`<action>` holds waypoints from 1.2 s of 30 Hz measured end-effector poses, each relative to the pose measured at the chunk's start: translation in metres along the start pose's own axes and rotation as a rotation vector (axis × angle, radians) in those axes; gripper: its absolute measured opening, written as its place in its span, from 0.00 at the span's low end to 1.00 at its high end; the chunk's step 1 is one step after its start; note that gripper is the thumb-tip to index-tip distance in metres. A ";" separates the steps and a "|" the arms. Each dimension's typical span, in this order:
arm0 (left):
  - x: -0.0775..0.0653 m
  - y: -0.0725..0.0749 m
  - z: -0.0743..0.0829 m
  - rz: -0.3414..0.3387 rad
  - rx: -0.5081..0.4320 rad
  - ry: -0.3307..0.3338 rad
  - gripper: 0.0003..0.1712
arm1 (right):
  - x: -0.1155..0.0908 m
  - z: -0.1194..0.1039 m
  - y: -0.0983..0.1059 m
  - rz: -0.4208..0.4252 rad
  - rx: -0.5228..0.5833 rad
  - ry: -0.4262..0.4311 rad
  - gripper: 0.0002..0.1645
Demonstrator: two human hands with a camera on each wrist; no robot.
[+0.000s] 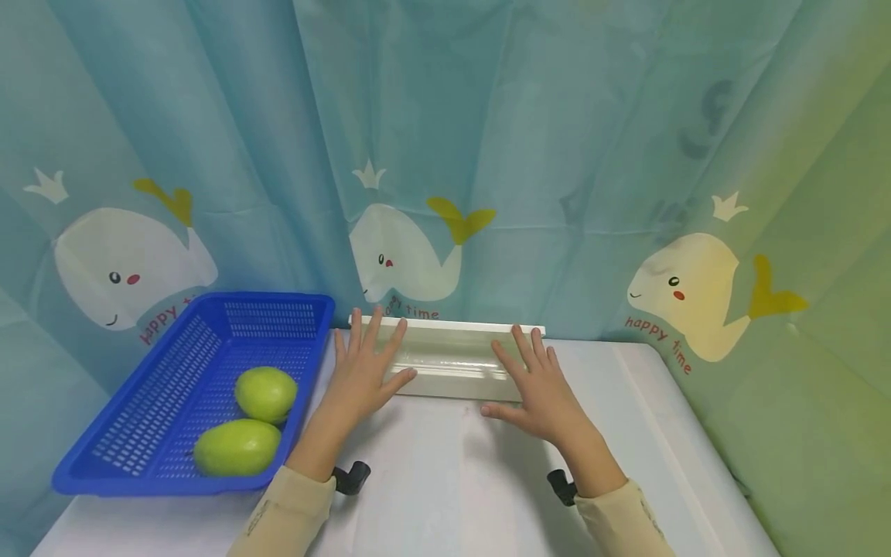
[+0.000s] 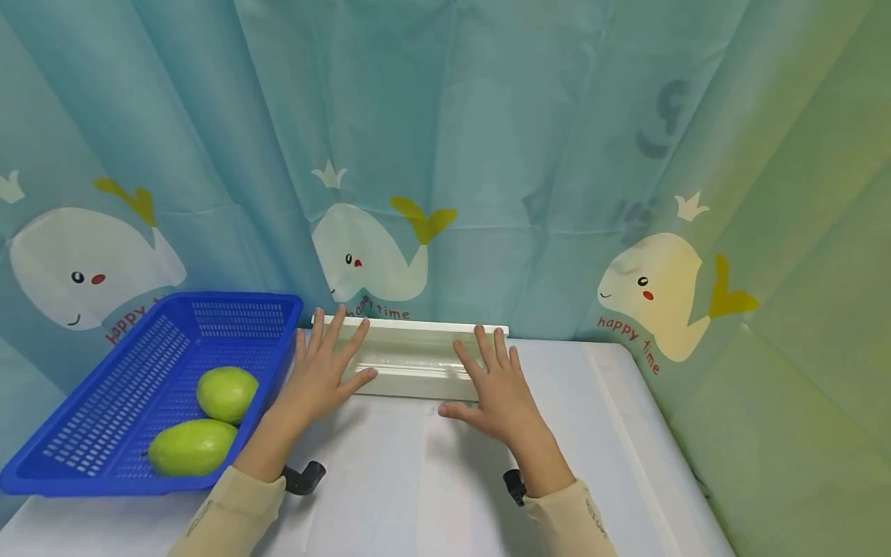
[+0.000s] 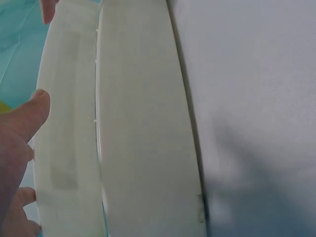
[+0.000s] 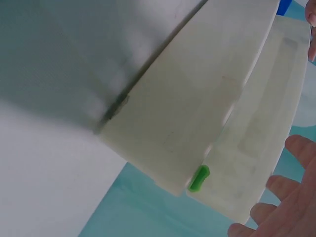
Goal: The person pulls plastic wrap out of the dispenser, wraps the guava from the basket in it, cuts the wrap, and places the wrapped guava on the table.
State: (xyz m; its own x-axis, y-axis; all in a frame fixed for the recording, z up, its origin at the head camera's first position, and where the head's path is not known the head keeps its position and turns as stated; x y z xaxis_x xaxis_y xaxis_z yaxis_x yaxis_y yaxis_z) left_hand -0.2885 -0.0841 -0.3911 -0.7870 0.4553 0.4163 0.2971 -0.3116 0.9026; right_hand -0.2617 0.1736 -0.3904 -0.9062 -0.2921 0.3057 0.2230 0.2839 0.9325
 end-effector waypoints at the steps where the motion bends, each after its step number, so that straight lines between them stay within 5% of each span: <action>1: 0.001 0.000 0.000 0.000 -0.002 -0.001 0.47 | 0.002 0.001 0.000 -0.004 -0.004 -0.003 0.62; 19: 0.018 -0.012 -0.010 -0.055 -0.040 0.039 0.46 | 0.040 0.014 -0.001 -0.056 0.018 -0.072 0.61; 36: 0.022 -0.042 -0.021 -0.224 -0.131 0.126 0.45 | 0.089 0.030 -0.007 -0.112 0.029 -0.123 0.55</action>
State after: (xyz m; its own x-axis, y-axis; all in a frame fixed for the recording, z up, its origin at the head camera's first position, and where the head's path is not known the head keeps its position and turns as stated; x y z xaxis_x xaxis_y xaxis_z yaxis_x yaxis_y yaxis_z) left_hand -0.3301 -0.0788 -0.4224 -0.8887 0.4202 0.1835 0.0419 -0.3240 0.9451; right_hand -0.3548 0.1728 -0.3750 -0.9624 -0.2100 0.1724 0.1090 0.2829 0.9529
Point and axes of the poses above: each hand's wrist, its own x-axis towards the middle knuckle, its own y-axis out of the back of the hand, z = x × y, the point moved 7 cm from there along x, towards the middle knuckle, and after that the axes turned 9 degrees about -y, right-handed, at the moved point
